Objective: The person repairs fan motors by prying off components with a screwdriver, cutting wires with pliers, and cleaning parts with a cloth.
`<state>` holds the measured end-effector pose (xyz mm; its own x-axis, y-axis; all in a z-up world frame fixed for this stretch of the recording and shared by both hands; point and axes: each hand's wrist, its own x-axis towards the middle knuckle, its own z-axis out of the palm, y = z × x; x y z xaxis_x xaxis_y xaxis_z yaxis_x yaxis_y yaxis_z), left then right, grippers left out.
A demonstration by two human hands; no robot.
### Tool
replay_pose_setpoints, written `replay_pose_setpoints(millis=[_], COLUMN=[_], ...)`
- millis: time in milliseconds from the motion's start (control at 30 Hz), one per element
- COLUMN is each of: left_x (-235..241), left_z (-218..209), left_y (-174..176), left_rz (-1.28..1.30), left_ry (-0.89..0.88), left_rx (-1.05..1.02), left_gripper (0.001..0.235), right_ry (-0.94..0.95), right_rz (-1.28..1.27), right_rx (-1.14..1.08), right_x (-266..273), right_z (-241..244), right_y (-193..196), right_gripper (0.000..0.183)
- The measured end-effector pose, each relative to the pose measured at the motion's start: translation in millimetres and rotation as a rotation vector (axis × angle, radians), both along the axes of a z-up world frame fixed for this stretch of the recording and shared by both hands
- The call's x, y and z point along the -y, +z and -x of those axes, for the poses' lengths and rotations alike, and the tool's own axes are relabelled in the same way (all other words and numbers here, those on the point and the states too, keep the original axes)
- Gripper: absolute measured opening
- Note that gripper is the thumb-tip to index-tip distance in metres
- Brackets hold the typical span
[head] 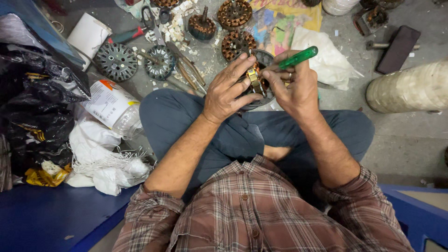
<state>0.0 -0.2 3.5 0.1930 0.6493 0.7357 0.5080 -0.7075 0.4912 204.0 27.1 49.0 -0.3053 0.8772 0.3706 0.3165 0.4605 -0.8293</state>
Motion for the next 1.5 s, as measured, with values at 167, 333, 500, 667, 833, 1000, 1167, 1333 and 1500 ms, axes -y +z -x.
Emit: replay_pose_setpoints(millis=[167,333,500,667,833,1000,1167,1333,1500], left_x=[1,2,5,-8,-33,-44,-49,-52,-54], left_z=[2,2,-3,-7,-2,7,7,10,9], left_y=[1,6,-5,-34,-70,-95,-102,-98,-91], left_rz=[-0.002,-0.007,0.054,0.216,0.458,0.578,0.665,0.799,0.867], left_ry=[-0.021,-0.025,-0.066,0.047,0.117,0.218,0.171,0.187,0.215], left_rx=[-0.01,-0.003,0.134,0.392,0.939,0.949,1.038,1.165,1.141], left_gripper=[0.046,0.049,0.051,0.03,0.024,0.022,0.025,0.033,0.038], right_ry=[-0.038,-0.074,-0.197,-0.103,0.115,-0.325,-0.403,-0.518,-0.546], right_rz=[-0.135,-0.098,0.174,0.259,0.497,-0.065,-0.026,-0.109,0.063], right_rx=[0.145,0.069,-0.227,0.894,0.96,0.54,0.698,0.797,0.876], right_x=[5,10,-7,-43,-66,-140,-186,-193,-196], right_z=[3,2,-49,-109,-135,-156,-145,-137,-137], right_y=[3,-1,-32,-113,-199,-209,-210,-230,-232], right_gripper=[0.035,0.034,0.037,0.06,0.03,0.017,0.013,0.02,0.016])
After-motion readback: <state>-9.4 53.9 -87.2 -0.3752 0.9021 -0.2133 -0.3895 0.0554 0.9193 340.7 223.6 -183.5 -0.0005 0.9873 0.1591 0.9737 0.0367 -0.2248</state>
